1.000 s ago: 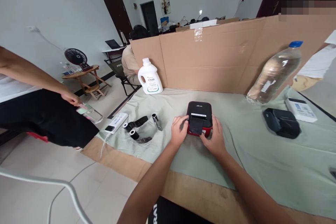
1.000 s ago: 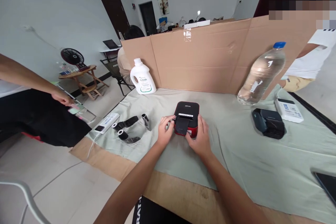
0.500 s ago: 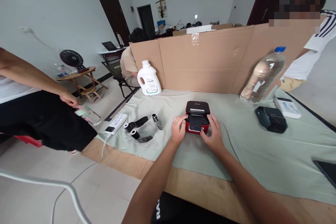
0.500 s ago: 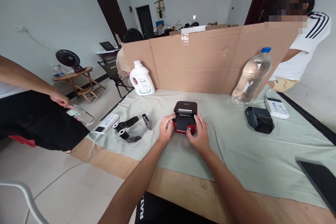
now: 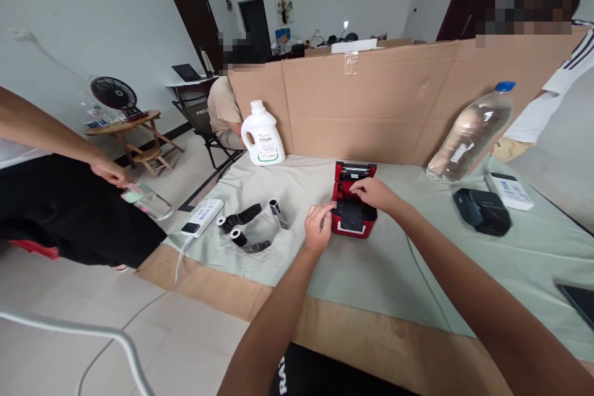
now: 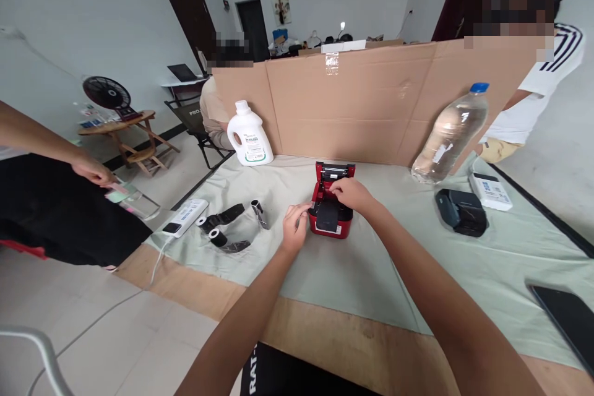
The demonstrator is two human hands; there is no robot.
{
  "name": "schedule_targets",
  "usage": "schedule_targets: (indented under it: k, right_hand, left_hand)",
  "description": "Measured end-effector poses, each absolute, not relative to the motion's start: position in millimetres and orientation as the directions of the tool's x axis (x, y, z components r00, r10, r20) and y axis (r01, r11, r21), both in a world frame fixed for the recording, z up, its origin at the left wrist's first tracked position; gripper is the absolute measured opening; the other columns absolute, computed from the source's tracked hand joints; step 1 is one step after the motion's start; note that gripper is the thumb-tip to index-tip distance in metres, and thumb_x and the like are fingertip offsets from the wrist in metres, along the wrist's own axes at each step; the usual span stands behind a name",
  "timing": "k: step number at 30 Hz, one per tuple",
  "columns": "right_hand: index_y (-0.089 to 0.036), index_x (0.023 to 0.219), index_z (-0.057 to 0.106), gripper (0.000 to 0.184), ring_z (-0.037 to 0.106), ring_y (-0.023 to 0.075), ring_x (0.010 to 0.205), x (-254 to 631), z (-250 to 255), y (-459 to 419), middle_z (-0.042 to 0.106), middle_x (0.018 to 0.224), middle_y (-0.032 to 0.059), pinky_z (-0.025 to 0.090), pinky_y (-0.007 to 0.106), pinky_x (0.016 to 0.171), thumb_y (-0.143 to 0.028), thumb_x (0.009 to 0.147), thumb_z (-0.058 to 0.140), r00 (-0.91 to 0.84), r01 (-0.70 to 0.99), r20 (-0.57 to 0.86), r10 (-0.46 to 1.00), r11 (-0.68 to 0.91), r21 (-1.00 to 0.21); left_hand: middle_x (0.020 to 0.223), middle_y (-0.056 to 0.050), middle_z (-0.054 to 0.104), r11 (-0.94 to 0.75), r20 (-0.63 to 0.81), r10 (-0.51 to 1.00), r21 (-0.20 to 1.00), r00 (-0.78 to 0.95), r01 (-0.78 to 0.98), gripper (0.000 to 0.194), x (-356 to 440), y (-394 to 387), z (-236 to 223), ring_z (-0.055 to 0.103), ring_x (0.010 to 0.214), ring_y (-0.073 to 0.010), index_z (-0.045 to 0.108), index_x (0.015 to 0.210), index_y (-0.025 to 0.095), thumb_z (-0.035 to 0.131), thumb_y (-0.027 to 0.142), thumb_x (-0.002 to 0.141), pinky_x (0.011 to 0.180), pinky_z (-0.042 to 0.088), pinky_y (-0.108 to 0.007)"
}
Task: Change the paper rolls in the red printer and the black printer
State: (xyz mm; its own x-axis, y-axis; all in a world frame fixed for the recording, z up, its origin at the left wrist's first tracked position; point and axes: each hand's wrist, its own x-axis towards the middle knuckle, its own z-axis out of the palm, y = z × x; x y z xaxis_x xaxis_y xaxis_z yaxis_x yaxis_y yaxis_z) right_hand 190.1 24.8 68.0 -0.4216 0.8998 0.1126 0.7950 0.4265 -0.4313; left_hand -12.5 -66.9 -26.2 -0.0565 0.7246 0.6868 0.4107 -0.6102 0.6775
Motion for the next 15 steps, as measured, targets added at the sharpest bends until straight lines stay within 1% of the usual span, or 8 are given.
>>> schedule_targets:
  k: [2,5,7,9,10,12,14,15]
  right_hand:
    - [-0.020,0.094,0.079,0.025,0.072,0.0223,0.089,178.1,73.3,42.6,0.079,0.096,0.0069,0.052,0.029,0.078,-0.013,0.080,0.061,-0.468,0.828,-0.038,0.883,0.423,-0.368]
    - [-0.021,0.071,0.075,0.013,0.067,0.0202,0.062,163.2,71.9,56.1,0.074,0.069,0.0039,0.049,0.029,0.063,-0.009,0.069,0.069,-0.466,0.856,-0.151,0.872,0.400,-0.327]
    - [-0.021,0.055,0.066,0.017,0.061,0.0184,0.051,157.4,69.5,58.9,0.064,0.055,0.0013,0.048,0.030,0.060,-0.007,0.064,0.072,-0.467,0.866,-0.203,0.861,0.398,-0.303]
    - [-0.020,0.048,0.059,0.026,0.058,0.0184,0.050,156.1,69.9,57.4,0.058,0.048,0.0003,0.047,0.033,0.061,-0.004,0.062,0.073,-0.467,0.871,-0.221,0.856,0.402,-0.281]
    - [-0.020,0.048,0.057,0.027,0.059,0.0193,0.053,157.5,71.8,54.7,0.058,0.049,0.0009,0.048,0.034,0.063,-0.003,0.062,0.073,-0.466,0.872,-0.209,0.860,0.407,-0.272]
    - [-0.020,0.055,0.060,0.024,0.063,0.0218,0.063,163.8,80.1,44.4,0.065,0.061,0.0044,0.049,0.036,0.068,-0.004,0.068,0.072,-0.471,0.865,-0.153,0.869,0.422,-0.270]
    - [-0.019,0.070,0.066,0.014,0.065,0.0223,0.074,171.6,94.0,28.0,0.071,0.078,0.0075,0.050,0.036,0.072,-0.009,0.079,0.067,-0.497,0.842,-0.100,0.862,0.452,-0.295]
    - [-0.019,0.078,0.069,0.010,0.066,0.0221,0.078,173.9,102.5,18.6,0.073,0.086,0.0082,0.051,0.036,0.073,-0.014,0.085,0.063,-0.519,0.815,-0.051,0.853,0.477,-0.329]
  left_hand:
    - [0.118,-0.007,0.076,-0.607,0.682,0.730,0.682,-0.053,0.408,0.037,-12.9,-66.4,-26.0,0.067,0.110,-0.0220,0.072,0.118,0.023,0.038,0.030,0.104,0.097,0.050,-0.041]
    - [0.120,-0.007,0.075,-0.601,0.669,0.742,0.692,-0.044,0.401,0.038,-12.8,-66.1,-24.9,0.068,0.111,-0.0223,0.072,0.118,0.024,0.038,0.030,0.104,0.098,0.050,-0.042]
    - [0.120,-0.007,0.075,-0.607,0.672,0.739,0.693,-0.042,0.389,0.037,-12.4,-66.3,-23.6,0.068,0.111,-0.0223,0.072,0.118,0.024,0.038,0.029,0.103,0.099,0.050,-0.042]
    - [0.121,-0.007,0.075,-0.609,0.670,0.741,0.697,-0.042,0.379,0.037,-12.1,-66.9,-22.1,0.068,0.112,-0.0224,0.072,0.118,0.024,0.038,0.028,0.103,0.100,0.050,-0.042]
    - [0.122,-0.007,0.075,-0.604,0.664,0.747,0.703,-0.042,0.375,0.038,-12.0,-67.3,-21.3,0.068,0.112,-0.0226,0.072,0.118,0.024,0.038,0.029,0.103,0.100,0.050,-0.042]
    - [0.122,-0.008,0.075,-0.590,0.646,0.762,0.720,-0.045,0.365,0.038,-12.0,-68.2,-19.7,0.067,0.113,-0.0232,0.072,0.118,0.024,0.038,0.030,0.102,0.101,0.051,-0.043]
    - [0.121,-0.008,0.075,-0.579,0.628,0.777,0.743,-0.051,0.335,0.037,-12.0,-68.8,-18.3,0.067,0.114,-0.0241,0.072,0.117,0.024,0.039,0.032,0.101,0.102,0.051,-0.044]
    - [0.121,-0.008,0.075,-0.562,0.602,0.797,0.769,-0.052,0.305,0.036,-12.0,-68.9,-17.7,0.067,0.114,-0.0251,0.073,0.116,0.024,0.041,0.034,0.101,0.103,0.051,-0.046]
